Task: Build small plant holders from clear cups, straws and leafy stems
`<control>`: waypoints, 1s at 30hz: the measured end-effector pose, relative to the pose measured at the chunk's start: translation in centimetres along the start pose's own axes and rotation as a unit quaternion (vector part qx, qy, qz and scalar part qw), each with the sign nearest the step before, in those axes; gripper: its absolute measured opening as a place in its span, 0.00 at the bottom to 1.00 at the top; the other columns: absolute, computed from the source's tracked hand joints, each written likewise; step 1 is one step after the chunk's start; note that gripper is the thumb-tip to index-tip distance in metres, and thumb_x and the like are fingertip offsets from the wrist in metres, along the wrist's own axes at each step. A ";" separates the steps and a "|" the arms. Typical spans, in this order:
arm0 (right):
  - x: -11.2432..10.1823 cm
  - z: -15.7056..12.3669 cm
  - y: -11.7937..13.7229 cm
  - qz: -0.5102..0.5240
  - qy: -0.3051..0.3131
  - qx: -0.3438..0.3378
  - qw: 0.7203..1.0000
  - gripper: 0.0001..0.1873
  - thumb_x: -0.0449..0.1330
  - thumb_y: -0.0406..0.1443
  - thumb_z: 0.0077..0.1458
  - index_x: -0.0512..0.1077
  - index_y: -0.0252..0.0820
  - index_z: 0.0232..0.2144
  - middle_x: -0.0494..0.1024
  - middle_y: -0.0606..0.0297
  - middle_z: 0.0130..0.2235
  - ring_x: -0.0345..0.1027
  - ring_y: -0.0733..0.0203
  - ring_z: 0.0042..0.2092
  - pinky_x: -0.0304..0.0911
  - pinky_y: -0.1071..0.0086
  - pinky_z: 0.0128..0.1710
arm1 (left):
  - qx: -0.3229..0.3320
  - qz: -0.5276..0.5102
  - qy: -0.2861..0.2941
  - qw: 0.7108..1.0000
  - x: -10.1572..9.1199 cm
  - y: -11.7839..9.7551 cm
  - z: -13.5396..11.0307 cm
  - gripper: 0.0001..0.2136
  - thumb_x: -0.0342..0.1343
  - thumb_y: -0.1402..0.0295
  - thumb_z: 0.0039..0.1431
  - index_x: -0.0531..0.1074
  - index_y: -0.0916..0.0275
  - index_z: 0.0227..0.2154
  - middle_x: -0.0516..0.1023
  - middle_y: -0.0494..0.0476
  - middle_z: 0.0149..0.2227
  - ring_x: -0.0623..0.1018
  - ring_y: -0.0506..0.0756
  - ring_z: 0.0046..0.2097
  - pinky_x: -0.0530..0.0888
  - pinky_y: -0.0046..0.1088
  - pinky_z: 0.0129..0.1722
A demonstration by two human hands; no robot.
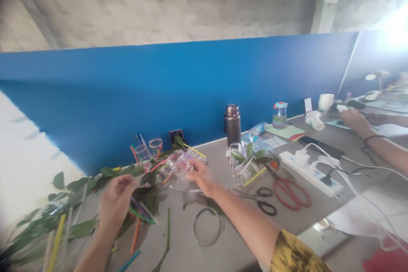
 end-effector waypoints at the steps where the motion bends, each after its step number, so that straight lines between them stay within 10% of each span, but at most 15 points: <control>1: 0.1 -0.1 -0.1 -0.001 0.002 -0.002 1.000 0.26 0.71 0.39 0.41 0.79 0.47 0.46 0.82 0.63 0.45 0.74 0.49 0.47 0.68 0.59 0.47 | 0.035 0.013 -0.039 0.999 -0.8 -0.8 -0.1 0.16 0.61 0.55 0.50 0.74 0.59 0.38 0.80 0.61 0.41 0.78 0.66 0.47 0.75 0.44 0.49; 5: -0.4 0.0 -0.5 -0.051 -0.039 -0.034 0.997 0.30 0.74 0.42 0.40 0.75 0.45 0.47 0.80 0.61 0.45 0.74 0.49 0.47 0.70 0.58 0.47 | 0.123 0.001 -0.091 0.988 -1.0 -4.7 -1.9 0.16 0.61 0.56 0.52 0.75 0.60 0.41 0.80 0.64 0.47 0.76 0.68 0.56 0.68 0.51 0.61; 10: -0.7 -1.3 2.1 -0.230 -0.107 -0.175 0.951 0.32 0.76 0.45 0.44 0.72 0.44 0.49 0.75 0.57 0.48 0.71 0.50 0.48 0.70 0.57 0.50 | -0.109 -0.231 0.245 0.935 10.6 -4.7 -6.4 0.24 0.67 0.56 0.52 0.75 0.61 0.50 0.83 0.64 0.47 0.82 0.66 0.51 0.76 0.45 0.52; 15: 1.5 -2.9 5.8 -0.321 -0.050 -0.277 0.904 0.35 0.76 0.46 0.44 0.73 0.45 0.53 0.74 0.52 0.52 0.69 0.46 0.52 0.69 0.55 0.50 | -0.113 -0.382 0.206 0.894 13.5 -6.0 -6.7 0.25 0.72 0.63 0.48 0.74 0.59 0.50 0.83 0.62 0.50 0.82 0.63 0.53 0.75 0.42 0.56; 21: 0.0 -1.1 4.6 -0.094 -0.051 -0.125 0.986 0.29 0.71 0.51 0.50 0.74 0.45 0.51 0.77 0.59 0.45 0.70 0.59 0.38 0.67 0.65 0.36 | -0.146 -0.476 0.274 0.823 14.1 -6.9 -6.0 0.26 0.70 0.69 0.47 0.77 0.60 0.52 0.82 0.62 0.53 0.82 0.63 0.53 0.75 0.43 0.56; 30: 0.3 -0.4 1.9 0.073 -0.008 0.037 0.997 0.24 0.80 0.48 0.36 0.74 0.41 0.26 0.71 0.71 0.24 0.58 0.69 0.24 0.52 0.70 0.26 | -0.111 -0.479 0.309 0.814 14.7 -6.0 -6.7 0.28 0.69 0.69 0.50 0.76 0.58 0.57 0.83 0.61 0.53 0.80 0.64 0.55 0.74 0.46 0.58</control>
Point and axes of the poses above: each hand's wrist, its own z-axis towards the middle knuckle, its own x-axis out of the palm, y = z × x, the point moved 10 cm from there along z, towards the middle knuckle
